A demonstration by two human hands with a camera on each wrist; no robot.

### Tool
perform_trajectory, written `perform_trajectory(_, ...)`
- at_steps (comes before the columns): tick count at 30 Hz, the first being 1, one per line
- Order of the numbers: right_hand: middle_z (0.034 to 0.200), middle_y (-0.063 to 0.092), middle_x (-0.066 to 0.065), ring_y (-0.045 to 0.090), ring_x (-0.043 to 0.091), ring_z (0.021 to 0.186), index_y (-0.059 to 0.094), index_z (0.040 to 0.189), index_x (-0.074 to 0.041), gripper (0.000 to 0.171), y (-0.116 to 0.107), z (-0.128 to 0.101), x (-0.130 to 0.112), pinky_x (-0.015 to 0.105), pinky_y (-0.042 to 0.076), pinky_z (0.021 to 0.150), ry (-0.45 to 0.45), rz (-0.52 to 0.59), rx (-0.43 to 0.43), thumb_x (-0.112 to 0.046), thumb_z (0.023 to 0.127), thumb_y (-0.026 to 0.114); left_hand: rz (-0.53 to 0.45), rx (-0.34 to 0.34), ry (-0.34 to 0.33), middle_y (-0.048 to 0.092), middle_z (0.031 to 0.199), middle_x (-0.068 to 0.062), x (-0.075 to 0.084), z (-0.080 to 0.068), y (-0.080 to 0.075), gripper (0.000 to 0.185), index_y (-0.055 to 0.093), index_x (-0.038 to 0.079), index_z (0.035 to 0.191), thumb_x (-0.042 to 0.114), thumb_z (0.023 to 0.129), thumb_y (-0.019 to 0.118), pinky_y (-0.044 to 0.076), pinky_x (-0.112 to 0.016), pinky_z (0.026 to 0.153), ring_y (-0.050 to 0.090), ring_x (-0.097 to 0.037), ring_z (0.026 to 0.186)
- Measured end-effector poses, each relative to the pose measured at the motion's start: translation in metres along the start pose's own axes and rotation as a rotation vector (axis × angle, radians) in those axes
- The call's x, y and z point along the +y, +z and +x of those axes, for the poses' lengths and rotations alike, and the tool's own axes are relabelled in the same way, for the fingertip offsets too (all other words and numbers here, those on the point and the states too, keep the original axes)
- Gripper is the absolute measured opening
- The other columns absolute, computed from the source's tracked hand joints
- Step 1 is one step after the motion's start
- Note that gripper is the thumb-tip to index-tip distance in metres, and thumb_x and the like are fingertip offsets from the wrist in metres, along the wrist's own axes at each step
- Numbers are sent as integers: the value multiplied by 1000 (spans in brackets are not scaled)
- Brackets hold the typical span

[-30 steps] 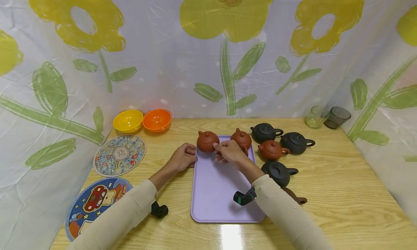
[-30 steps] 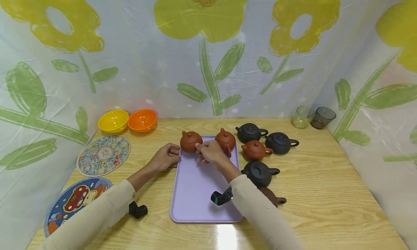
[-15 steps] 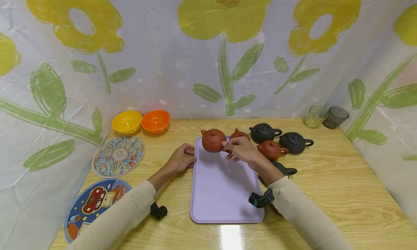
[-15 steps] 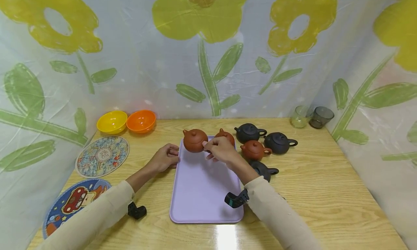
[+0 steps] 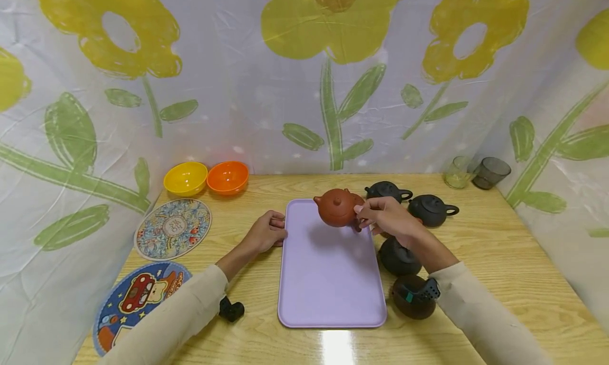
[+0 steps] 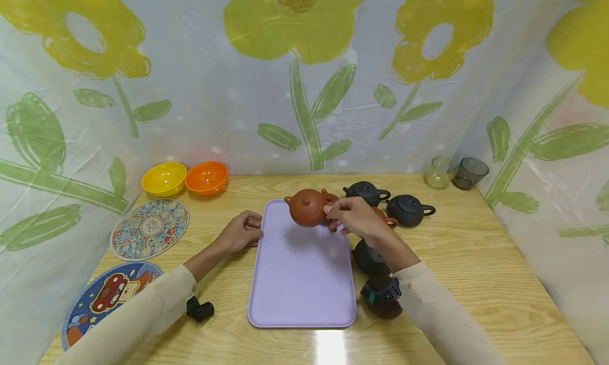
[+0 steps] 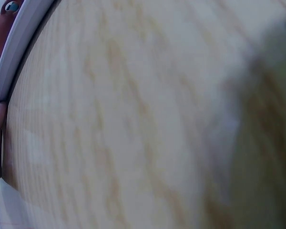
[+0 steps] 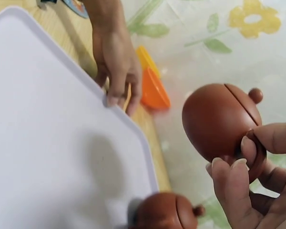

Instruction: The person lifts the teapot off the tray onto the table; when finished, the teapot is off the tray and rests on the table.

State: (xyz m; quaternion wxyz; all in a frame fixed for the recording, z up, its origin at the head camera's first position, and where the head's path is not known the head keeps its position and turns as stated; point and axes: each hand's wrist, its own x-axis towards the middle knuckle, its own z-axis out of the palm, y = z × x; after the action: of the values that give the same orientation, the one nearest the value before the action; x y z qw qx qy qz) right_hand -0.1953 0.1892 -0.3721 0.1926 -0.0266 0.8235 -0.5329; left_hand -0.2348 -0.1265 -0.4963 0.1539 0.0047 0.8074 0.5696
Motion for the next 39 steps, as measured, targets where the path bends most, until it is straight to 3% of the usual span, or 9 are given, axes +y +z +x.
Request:
perform_trajectory(4, 97, 66, 10, 63, 23, 88, 69, 97, -5, 29, -17, -10, 8, 36, 56, 77, 8, -30, -5, -33, 100, 61, -3, -6, 9, 56, 116, -17, 0, 0, -1, 45, 50, 1, 132, 0, 90, 67, 61, -30, 71, 62, -23, 95)
perform_trajectory(16, 104, 61, 18, 62, 26, 91, 66, 101, 2, 30, -51, -42, 32, 39, 57, 73, -40, -86, -68, -27, 101, 59, -2, -14, 29, 55, 117, -18, 0, 0, -1, 46, 49, -2, 132, 0, 90, 66, 62, -30, 71, 62, -21, 94)
perform_trajectory(26, 94, 63, 13, 63, 25, 88, 63, 101, 5, 32, -70, -57, 48, 40, 58, 72, -82, -104, -81, -26, 103, 56, 3, -11, 27, 56, 116, -17, 2, -2, -1, 44, 49, -1, 132, 0, 91, 65, 62, -30, 72, 62, -22, 95)
perform_trajectory(30, 91, 63, 10, 64, 23, 86, 65, 97, 2, 28, -76, -60, 53, 38, 59, 69, -105, -87, -97, -25, 103, 56, 3, -10, 41, 55, 113, -16, 3, -3, -2, 44, 49, -1, 130, -1, 90, 65, 62, -29, 70, 62, -21, 92)
perform_trajectory(39, 86, 64, 1, 63, 25, 82, 64, 92, -8, 21, -92, -64, 68, 34, 58, 67, -167, -67, -176, -19, 105, 52, -3, 0, -2, 56, 118, -17, 1, 0, -1, 45, 50, 1, 133, 0, 91, 66, 62, -29, 72, 62, -23, 96)
